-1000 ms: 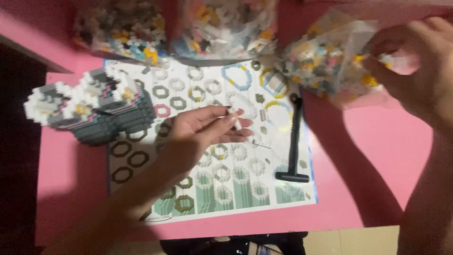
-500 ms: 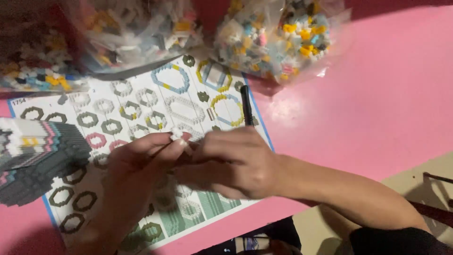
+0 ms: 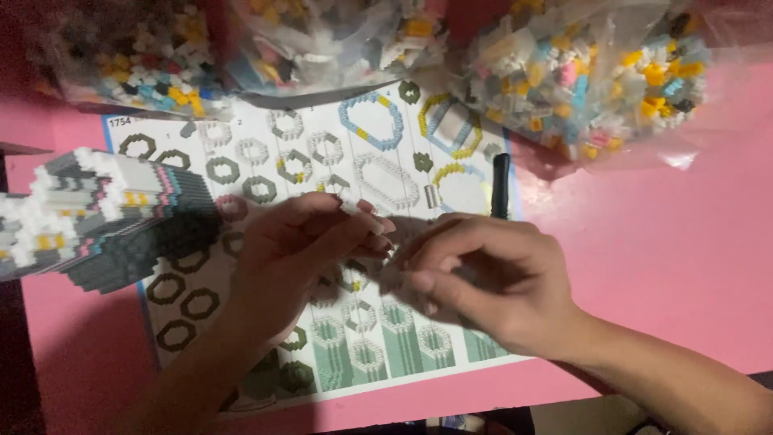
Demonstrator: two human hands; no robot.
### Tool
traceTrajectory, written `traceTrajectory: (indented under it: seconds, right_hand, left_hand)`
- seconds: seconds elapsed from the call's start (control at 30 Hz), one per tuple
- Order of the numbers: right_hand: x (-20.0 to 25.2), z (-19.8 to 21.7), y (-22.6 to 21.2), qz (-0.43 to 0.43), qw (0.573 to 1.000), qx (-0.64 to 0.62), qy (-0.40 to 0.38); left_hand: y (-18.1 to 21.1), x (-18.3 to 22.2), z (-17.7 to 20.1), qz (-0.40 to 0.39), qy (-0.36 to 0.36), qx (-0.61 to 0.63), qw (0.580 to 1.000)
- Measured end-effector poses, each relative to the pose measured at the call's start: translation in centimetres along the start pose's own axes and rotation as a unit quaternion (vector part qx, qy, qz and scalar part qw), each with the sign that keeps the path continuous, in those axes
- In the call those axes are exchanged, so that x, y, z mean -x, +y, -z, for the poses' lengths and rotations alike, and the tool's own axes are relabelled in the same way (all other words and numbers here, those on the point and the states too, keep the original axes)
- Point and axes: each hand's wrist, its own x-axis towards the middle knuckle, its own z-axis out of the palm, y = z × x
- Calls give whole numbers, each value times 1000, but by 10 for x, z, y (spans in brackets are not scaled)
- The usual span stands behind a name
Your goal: Assembling a model using small interlocking toy blocks by following instructions.
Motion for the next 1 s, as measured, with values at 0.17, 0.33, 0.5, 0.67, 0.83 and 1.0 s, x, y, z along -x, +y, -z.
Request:
traceTrajectory:
  seconds: [0.17,0.33,0.5,0.67,0.83,1.0]
  right_hand:
    - [2,2,7,-166,969,-156,95]
    - [-5,7,5,-125,982,-130,56]
    - [-4,9,10,-153,981,-109,46]
    - [-2,14,15,-212,968,-96,92]
    - [-4,15,18,-206,972,-82,77]
    - [-4,16,22,-222,968,-104,57]
  left_hand:
    - [5,3,-2,-7,18,-46,999]
    - [7,4,-4,-17,8,13,1000]
    - [7,4,-2,-6,-24,38,999]
    - [-2,4,2,2,-19,96,995]
    - [-6,6,2,-40,-38,75,996]
    - [-10,9,1,-15,-30,104,994]
